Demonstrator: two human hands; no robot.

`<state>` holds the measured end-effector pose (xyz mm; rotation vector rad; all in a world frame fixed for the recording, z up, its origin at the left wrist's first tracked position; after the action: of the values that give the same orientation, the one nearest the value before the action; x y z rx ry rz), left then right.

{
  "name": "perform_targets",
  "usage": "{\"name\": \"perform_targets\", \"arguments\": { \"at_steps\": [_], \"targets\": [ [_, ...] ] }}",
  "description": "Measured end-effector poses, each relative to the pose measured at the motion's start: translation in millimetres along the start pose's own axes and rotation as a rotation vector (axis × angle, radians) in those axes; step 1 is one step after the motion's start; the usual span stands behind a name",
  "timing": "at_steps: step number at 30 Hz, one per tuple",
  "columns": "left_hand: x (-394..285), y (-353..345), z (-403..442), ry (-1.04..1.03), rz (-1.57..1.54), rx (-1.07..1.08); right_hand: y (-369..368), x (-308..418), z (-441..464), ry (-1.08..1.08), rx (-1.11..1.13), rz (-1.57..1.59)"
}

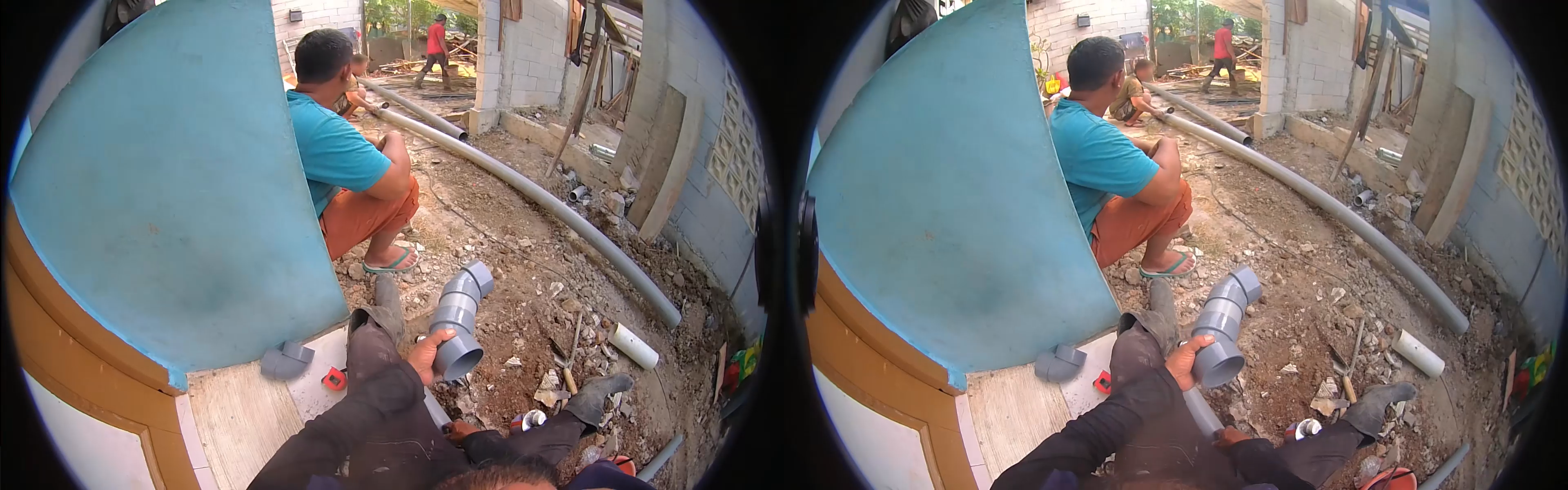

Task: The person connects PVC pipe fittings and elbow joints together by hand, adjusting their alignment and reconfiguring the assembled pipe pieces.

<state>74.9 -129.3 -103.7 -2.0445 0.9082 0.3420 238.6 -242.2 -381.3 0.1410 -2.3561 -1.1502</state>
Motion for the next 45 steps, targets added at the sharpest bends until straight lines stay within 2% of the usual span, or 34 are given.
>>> {"name": "perform_targets", "arguments": {
  "at_steps": [2, 3, 6, 9, 12, 22, 24, 27, 30, 32, 33, 34, 36, 37, 38, 39, 40, 41, 44, 45],
  "targets": [
    [0, -3, -7, 0.023, 0.014, -0.007, -10, -8, 0, -0.045, 0.052, -0.020],
    [1, -2, -9, 0.014, 0.018, -0.013, 17, 5, -18, -0.116, 0.022, 0.036],
    [-1, 0, -10, -0.010, 0.024, -0.032, 4, -3, -14, -0.113, 0.071, 0.147],
    [-5, -1, -9, -0.030, 0.022, -0.036, -27, -24, 8, -0.045, 0.004, 0.109],
    [-10, -4, -13, -0.099, 0.052, -0.012, 7, -4, -17, -0.133, 0.046, 0.169],
    [-35, -27, -36, -0.331, 0.081, 0.165, 8, 0, -11, -0.037, 0.009, 0.095],
    [-36, -30, -38, -0.352, 0.095, 0.200, 17, 5, -23, -0.127, 0.045, 0.219],
    [-38, -36, -44, -0.356, 0.122, 0.246, 20, 0, -12, -0.019, -0.082, 0.156],
    [-34, -36, -46, -0.323, 0.146, 0.313, 99, 15, -10, 0.093, -0.325, 0.378],
    [-34, -39, -47, -0.338, 0.155, 0.324, 182, -9, -10, -0.018, -0.715, 0.754],
    [-33, -41, -50, -0.335, 0.167, 0.329, 246, 0, -37, -0.047, -0.922, 0.935],
    [-33, -41, -51, -0.329, 0.179, 0.335, 300, 2, -55, 0.042, -1.139, 0.919],
    [-30, -45, -49, -0.340, 0.222, 0.359, 384, 15, -91, 0.180, -1.329, 1.094],
    [-29, -47, -51, -0.333, 0.252, 0.372, 425, 31, -113, 0.262, -1.415, 1.073],
    [-27, -50, -53, -0.327, 0.281, 0.385, 454, 36, -122, 0.328, -1.439, 1.098],
    [-26, -52, -53, -0.327, 0.298, 0.369, 480, 44, -125, 0.373, -1.359, 1.068],
    [-22, -52, -52, -0.340, 0.318, 0.377, 496, 49, -114, 0.383, -1.179, 1.070],
    [-21, -51, -50, -0.357, 0.336, 0.387, 503, 56, -105, 0.396, -1.000, 1.067],
    [-16, -51, -46, -0.342, 0.360, 0.367, 492, 75, -91, 0.315, -0.781, 1.014],
    [-13, -50, -45, -0.324, 0.363, 0.350, 490, 71, -87, 0.318, -0.824, 1.031]
  ]
}}
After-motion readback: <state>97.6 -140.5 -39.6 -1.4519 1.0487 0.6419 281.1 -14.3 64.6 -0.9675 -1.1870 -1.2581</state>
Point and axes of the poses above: each hand's wrist, its own z-axis towards the middle knuckle, its own y-axis out of the back of the hand, x = y × z, the point moved 10 cm from there along z, towards the middle knuckle, and after that the axes turned 12 degrees about -x, right-handed, at the moved point
